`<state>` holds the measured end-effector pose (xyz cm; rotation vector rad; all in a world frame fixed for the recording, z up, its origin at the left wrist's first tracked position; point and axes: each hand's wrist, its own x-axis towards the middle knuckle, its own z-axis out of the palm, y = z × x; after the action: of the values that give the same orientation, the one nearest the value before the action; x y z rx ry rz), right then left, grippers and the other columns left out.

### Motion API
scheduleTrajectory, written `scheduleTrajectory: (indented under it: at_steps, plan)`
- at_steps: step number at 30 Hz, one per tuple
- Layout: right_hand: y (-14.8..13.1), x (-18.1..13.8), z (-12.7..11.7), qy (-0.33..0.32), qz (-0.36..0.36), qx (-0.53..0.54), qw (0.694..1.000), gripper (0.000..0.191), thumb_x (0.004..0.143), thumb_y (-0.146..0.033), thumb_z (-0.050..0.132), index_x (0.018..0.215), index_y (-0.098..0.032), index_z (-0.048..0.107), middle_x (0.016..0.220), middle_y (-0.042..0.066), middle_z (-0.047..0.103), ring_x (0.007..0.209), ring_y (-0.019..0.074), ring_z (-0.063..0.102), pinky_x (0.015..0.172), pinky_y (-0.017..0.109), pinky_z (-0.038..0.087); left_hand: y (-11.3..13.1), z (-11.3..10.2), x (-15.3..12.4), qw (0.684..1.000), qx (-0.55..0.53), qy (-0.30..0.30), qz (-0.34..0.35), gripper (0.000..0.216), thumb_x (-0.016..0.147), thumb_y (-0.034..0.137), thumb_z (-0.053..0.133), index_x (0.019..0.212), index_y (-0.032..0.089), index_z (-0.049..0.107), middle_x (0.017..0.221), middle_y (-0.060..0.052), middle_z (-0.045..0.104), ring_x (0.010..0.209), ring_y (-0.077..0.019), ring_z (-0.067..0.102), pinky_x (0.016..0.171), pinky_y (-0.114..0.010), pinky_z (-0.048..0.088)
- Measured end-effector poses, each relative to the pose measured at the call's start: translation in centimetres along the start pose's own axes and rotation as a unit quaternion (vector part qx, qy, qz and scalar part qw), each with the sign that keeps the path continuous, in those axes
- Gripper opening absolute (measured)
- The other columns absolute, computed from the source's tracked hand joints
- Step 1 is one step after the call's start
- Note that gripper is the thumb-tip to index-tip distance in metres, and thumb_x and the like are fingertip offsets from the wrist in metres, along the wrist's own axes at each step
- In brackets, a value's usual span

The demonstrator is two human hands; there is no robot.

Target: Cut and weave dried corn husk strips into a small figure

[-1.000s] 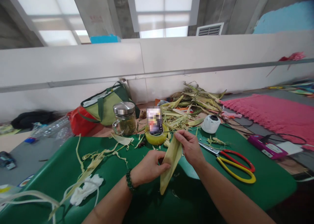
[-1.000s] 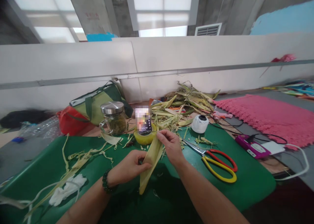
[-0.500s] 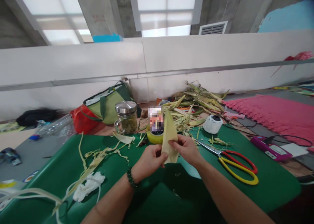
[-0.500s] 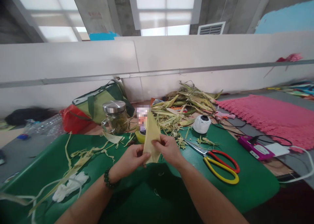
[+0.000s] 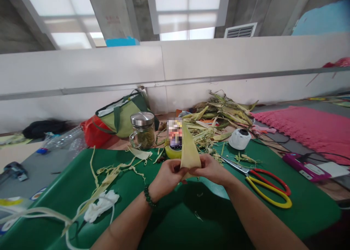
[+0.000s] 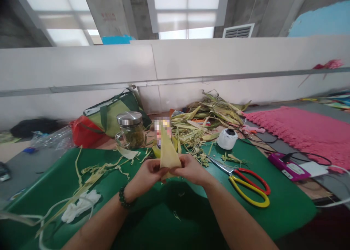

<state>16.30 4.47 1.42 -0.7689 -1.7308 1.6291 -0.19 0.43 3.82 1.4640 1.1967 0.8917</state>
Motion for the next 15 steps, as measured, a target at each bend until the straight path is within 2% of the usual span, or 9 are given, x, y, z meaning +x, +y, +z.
scheduleTrajectory:
  at_steps: [4,9,15]
  plan:
    - [0.40,0.07,-0.09,0.001,0.003,-0.002,1.000,0.016,0.065,-0.017,0.062,0.080,-0.011,0.065,0.067,-0.001,0.060,0.059,0.0106,0.052,0.056,0.021,0.041,0.21,-0.03,-0.12,1.000,0.008,-0.016,-0.009,0.022,0.070,0.032,0.060,0.071,0.011,0.064,0.064,-0.003,0.062,0.053,-0.0138,0.056,0.050,-0.025,0.051]
    - [0.55,0.20,-0.15,0.029,-0.006,-0.007,1.000,0.014,0.065,-0.021,0.065,0.076,-0.012,0.064,0.064,-0.001,0.058,0.060,0.0112,0.051,0.054,0.020,0.040,-0.10,-0.19,-0.06,0.999,0.031,-0.004,0.007,0.027,0.073,0.033,0.055,0.074,0.009,0.066,0.065,-0.004,0.061,0.052,-0.0141,0.055,0.049,-0.026,0.051]
    - [-0.16,0.17,0.23,0.061,0.003,-0.014,0.998,0.018,0.061,-0.025,0.068,0.073,-0.012,0.066,0.064,0.000,0.060,0.060,0.0126,0.053,0.054,0.022,0.042,0.28,-0.65,0.06,0.999,-0.017,-0.027,-0.012,0.031,0.068,0.034,0.060,0.083,0.007,0.068,0.075,-0.007,0.065,0.060,-0.0154,0.056,0.053,-0.028,0.053]
